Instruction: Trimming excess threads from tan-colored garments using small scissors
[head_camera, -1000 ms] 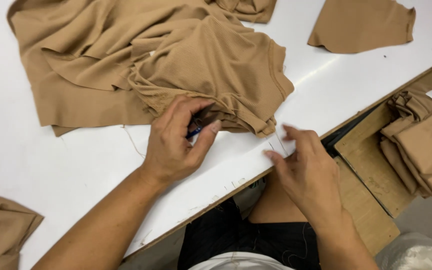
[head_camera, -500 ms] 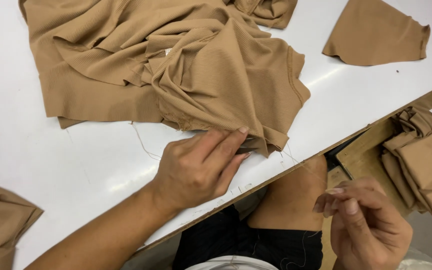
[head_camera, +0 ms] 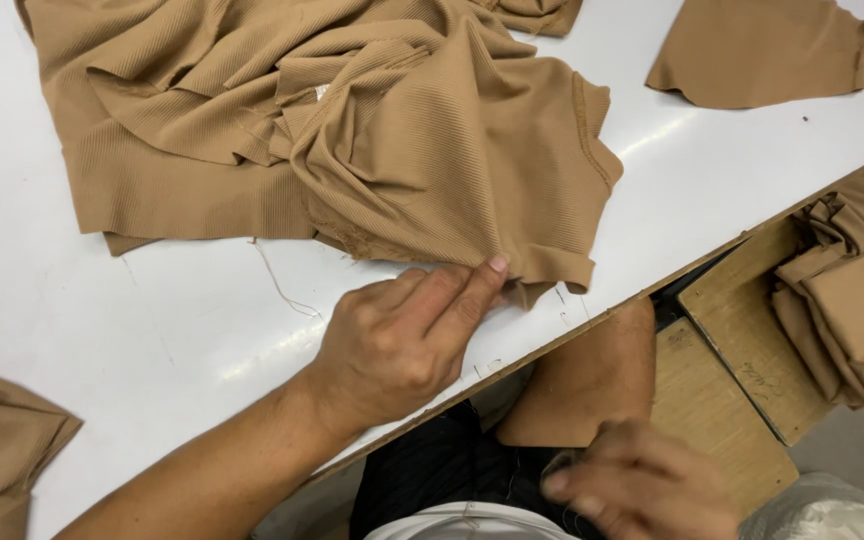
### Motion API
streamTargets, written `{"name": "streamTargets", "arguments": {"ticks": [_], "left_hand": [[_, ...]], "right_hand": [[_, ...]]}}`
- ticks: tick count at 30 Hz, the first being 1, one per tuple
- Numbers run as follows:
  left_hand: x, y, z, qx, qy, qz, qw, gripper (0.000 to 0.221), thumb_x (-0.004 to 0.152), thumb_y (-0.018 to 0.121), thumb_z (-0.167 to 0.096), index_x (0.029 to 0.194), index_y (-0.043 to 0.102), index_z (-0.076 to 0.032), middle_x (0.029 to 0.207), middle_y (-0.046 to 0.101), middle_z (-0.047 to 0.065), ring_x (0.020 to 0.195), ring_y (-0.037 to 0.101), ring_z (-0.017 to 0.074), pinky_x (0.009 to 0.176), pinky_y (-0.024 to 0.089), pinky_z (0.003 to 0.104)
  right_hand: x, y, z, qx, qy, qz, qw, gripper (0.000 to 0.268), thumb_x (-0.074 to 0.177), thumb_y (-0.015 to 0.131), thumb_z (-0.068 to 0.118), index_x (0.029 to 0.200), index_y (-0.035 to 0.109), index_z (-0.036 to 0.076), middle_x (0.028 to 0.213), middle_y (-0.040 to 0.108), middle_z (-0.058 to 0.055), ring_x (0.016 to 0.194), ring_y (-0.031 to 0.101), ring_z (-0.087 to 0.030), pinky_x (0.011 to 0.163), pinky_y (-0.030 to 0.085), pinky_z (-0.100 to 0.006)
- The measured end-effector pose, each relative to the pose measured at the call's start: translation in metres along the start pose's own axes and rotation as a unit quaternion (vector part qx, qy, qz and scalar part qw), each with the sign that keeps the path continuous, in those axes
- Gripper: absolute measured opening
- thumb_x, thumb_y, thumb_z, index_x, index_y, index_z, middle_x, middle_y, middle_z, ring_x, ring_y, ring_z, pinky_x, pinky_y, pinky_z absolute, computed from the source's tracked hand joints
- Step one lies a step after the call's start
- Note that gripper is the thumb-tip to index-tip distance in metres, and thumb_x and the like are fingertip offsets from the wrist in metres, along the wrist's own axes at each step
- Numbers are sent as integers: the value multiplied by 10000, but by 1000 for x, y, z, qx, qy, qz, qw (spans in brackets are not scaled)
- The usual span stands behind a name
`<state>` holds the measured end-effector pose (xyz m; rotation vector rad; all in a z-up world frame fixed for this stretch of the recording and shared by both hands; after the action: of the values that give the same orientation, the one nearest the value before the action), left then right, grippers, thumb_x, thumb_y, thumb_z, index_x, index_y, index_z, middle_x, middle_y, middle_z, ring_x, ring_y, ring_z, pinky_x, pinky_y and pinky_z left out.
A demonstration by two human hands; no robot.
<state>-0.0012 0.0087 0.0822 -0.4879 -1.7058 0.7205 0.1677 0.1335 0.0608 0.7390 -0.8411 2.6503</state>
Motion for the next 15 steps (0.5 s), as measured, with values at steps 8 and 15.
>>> {"name": "streamTargets", "arguments": {"ticks": [8, 15], "left_hand": [[7, -38, 80, -135, -178, -66, 973, 329, 1016, 694, -155, 1222, 623, 92, 1038, 723, 246, 949, 725, 344, 879, 638, 443], [9, -23, 104, -141, -283, 293, 902, 350, 852, 836, -302, 1056, 671, -70, 913, 731, 95, 800, 688, 245, 712, 567, 359]], "right_hand": [[-158, 57, -66, -341, -38, 447, 826, 639, 992, 480, 414, 1598, 391, 231, 1087, 702, -64, 1220, 536, -365, 1045, 253, -802], [-3, 17, -3, -256, -1, 252, 933, 368, 1011, 505, 450, 1282, 670, 264, 1316, 641, -28, 1272, 575, -236, 1063, 386, -453]]}}
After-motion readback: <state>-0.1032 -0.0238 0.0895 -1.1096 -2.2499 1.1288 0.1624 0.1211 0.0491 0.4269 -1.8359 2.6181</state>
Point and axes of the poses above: each hand's wrist, its own x-axis towards the middle knuckle, its own y-axis out of the palm, z = x × y, the point moved 7 cm from there along x, towards the middle knuckle
